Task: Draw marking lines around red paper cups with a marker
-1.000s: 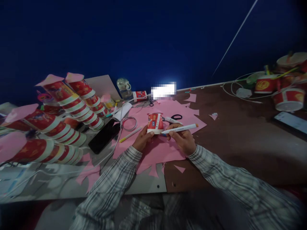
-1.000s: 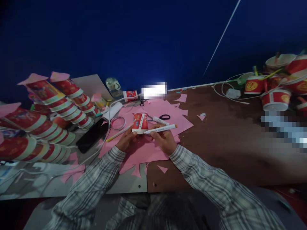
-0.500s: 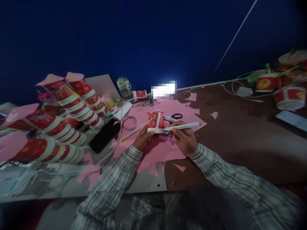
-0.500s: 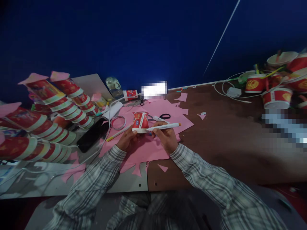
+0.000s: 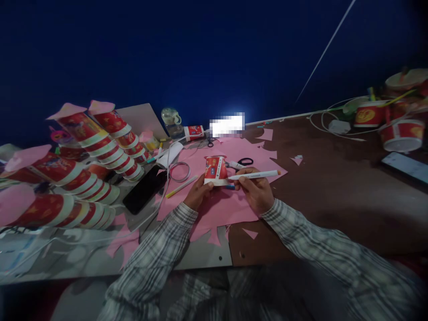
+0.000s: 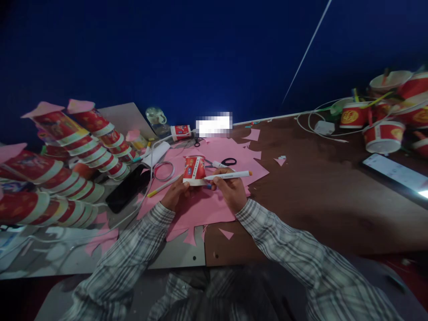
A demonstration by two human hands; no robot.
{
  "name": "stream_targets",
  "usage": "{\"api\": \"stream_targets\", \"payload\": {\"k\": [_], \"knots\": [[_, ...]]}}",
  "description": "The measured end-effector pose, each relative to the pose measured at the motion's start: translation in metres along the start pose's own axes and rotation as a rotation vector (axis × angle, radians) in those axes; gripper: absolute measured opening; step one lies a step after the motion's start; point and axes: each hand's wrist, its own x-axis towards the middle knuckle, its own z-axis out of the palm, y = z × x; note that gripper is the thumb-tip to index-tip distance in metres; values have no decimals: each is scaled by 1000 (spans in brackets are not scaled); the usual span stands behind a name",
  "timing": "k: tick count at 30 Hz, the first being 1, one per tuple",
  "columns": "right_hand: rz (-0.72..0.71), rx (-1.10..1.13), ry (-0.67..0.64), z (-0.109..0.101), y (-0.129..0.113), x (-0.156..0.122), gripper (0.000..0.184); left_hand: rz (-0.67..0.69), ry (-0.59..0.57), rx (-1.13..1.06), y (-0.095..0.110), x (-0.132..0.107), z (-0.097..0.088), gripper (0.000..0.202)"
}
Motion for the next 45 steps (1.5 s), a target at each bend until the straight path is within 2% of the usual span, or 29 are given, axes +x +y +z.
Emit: {"api": "stream_targets", "payload": {"k": [4,14,19,28,34,41,45], "knots": [[12,25,-27,-1,3,-1,25,0,-4,-34,2,-2,3,46],[-23,-146,-60,1,-6,-3,28,38,-33,4,1,-1,0,37],[20,50,37,3,-4,-2,28,32,-22,-47,4,-1,3,43],[117,157,-36,8,-11,-3,31,13,-36,-192,11,-2,9,46],[73,88,-64,5,-5,-4,32,7,23,-232,9,-2,12,36],[8,-7,-95,6,-4,-5,35,19,3,-247,7,-2,12,38],[-15,-109,-101,9,-9,-7,35,6,36,-243,5,-1,10,35]]}}
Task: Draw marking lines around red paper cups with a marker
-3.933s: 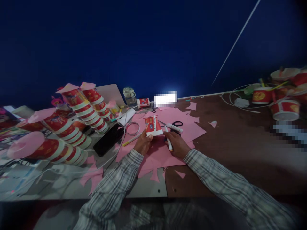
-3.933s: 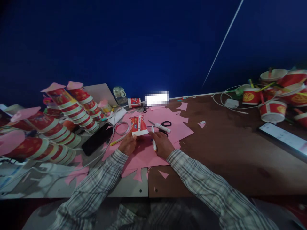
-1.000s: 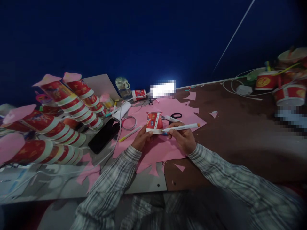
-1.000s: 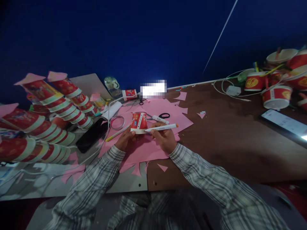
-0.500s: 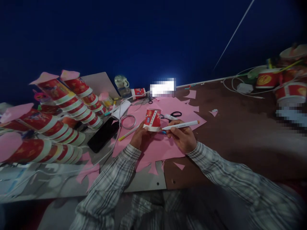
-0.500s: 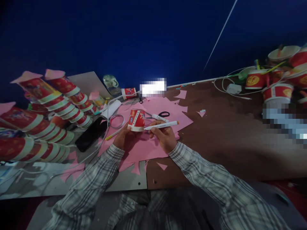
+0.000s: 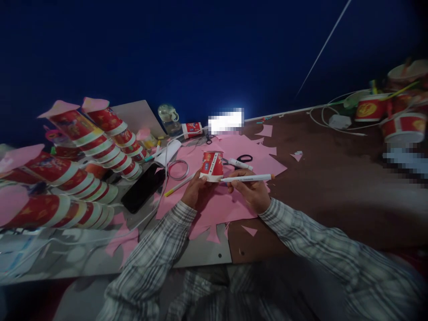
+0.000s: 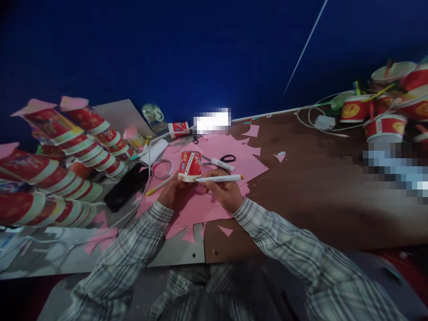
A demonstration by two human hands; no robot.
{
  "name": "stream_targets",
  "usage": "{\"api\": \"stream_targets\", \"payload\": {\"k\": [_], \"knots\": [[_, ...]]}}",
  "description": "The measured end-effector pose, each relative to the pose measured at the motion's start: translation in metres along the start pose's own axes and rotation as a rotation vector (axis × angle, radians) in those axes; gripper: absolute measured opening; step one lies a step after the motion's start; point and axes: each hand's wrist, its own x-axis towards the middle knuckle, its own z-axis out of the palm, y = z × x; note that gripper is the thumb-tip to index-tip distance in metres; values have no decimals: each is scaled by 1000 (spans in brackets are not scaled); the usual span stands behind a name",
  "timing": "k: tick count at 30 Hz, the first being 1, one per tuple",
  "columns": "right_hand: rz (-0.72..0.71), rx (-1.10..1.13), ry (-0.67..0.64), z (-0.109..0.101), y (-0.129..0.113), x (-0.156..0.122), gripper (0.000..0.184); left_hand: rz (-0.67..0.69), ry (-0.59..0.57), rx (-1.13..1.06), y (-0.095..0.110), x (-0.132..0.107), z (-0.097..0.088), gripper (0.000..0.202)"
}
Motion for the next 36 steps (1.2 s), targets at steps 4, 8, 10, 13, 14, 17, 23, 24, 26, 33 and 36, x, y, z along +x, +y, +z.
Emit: {"api": "stream_targets", "payload": {"k": [4,8,10,13,14,17,23,24,26,33,36], "knots": [[-4,-49,11,0,0,0,36,-5,20,7,-1,1,-2,34],[1,39,59,-2,5,1,33,-18,-12,-28,0,1,-1,36],[14,95,62,-2,6,2,34,-19,-20,-60,0,2,-1,37],[20,103,19,-2,5,1,33,-31,-10,-97,1,2,-1,42],[14,88,10,-1,5,1,32,-36,-5,-103,0,2,-1,42],[-8,28,4,1,2,-1,32,-50,8,-111,-1,2,-3,36],[-32,-85,17,1,1,-1,31,-41,-1,-14,-4,0,-6,44],[-29,-76,33,0,3,-1,31,-34,-10,13,-3,0,-7,45],[-10,-17,76,-1,7,1,32,-28,-32,50,-3,0,-7,46],[41,115,42,-1,6,1,34,-17,-50,46,0,1,-7,43],[10,49,35,1,2,-1,31,-11,-49,51,-1,0,-7,42]]}}
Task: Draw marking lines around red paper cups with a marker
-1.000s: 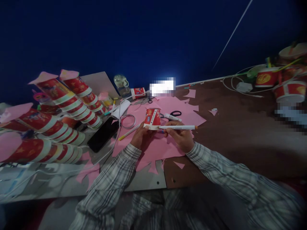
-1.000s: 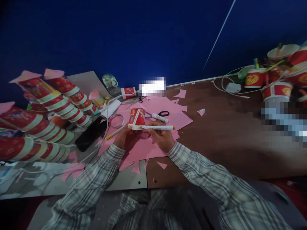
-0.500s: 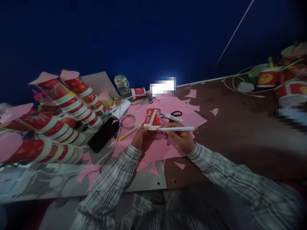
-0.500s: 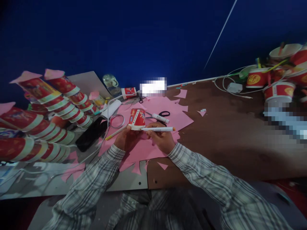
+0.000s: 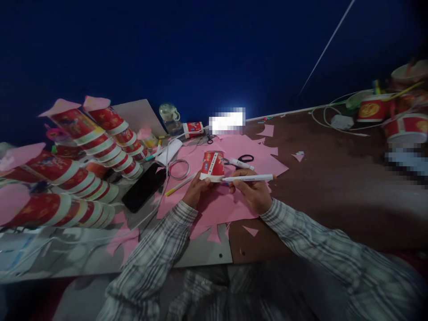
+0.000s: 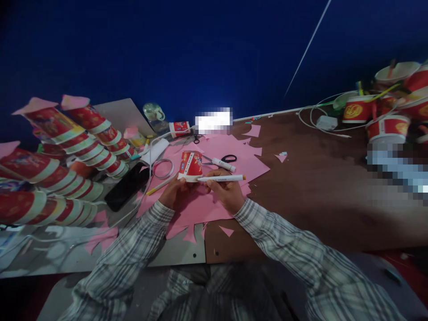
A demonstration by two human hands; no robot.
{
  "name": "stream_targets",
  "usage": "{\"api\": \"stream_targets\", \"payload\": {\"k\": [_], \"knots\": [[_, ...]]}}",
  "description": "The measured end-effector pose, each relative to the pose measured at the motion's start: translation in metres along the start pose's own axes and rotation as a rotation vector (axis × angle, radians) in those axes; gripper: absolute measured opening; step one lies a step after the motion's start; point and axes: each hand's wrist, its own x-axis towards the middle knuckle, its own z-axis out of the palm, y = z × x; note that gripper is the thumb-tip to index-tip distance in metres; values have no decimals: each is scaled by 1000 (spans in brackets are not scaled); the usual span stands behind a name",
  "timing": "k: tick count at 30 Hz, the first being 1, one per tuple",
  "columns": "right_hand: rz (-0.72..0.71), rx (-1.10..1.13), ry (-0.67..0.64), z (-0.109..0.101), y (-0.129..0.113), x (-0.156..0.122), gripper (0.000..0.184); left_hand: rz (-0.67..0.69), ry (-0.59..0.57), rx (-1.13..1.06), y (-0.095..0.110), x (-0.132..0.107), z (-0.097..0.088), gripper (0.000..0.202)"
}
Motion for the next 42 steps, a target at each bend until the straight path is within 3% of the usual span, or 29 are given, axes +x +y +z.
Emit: {"api": "stream_targets", "payload": {"k": [4,9,17,23,28,37,42], "knots": [[-3,-72,9,-1,0,0,32,-5,19,-10,0,-1,2,41],[25,33,46,-3,0,3,37,-18,19,-36,1,-1,3,41],[25,2,-16,-1,-2,0,34,-20,9,-41,0,-1,0,39],[29,64,51,-4,1,3,33,-39,-3,-44,1,-1,2,44],[33,63,4,-3,0,0,33,-28,10,-48,1,-1,1,42],[22,80,77,-6,6,4,29,-72,-29,-53,4,-1,4,56],[-4,107,20,-8,8,2,27,-77,-18,-43,5,-1,2,57]]}}
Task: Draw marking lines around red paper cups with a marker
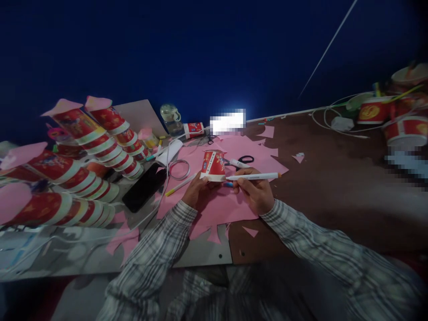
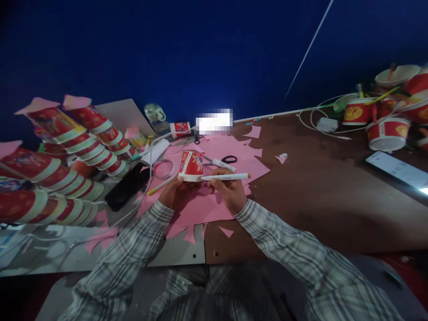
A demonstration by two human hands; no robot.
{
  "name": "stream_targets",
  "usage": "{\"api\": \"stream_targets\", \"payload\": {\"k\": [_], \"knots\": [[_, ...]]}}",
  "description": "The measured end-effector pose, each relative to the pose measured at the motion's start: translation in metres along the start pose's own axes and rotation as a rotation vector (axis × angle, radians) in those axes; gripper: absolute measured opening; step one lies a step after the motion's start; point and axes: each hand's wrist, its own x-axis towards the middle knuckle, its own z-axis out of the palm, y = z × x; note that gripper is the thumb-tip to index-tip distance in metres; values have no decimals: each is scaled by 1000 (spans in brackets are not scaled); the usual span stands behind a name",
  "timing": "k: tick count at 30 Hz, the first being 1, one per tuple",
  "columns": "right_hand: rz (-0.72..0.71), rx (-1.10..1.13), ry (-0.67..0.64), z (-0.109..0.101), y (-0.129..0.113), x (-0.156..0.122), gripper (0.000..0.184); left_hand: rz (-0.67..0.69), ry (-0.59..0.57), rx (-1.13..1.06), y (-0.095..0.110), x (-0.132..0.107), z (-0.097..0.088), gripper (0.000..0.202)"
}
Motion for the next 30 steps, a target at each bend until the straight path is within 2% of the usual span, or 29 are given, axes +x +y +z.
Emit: {"api": "stream_targets", "payload": {"k": [9,16,21,25,30], "knots": [[-12,-95,-31,5,-7,0,33,11,-6,-14,-1,2,-3,58],[-17,-21,67,1,-1,2,29,30,-24,4,-1,1,1,55],[5,-15,-4,1,-2,-1,30,21,-20,-13,-1,2,1,49],[-11,-17,5,3,-6,-1,30,38,6,0,-2,1,2,46],[-14,-32,-18,3,-8,-1,31,45,-19,2,-2,1,3,45]]}}
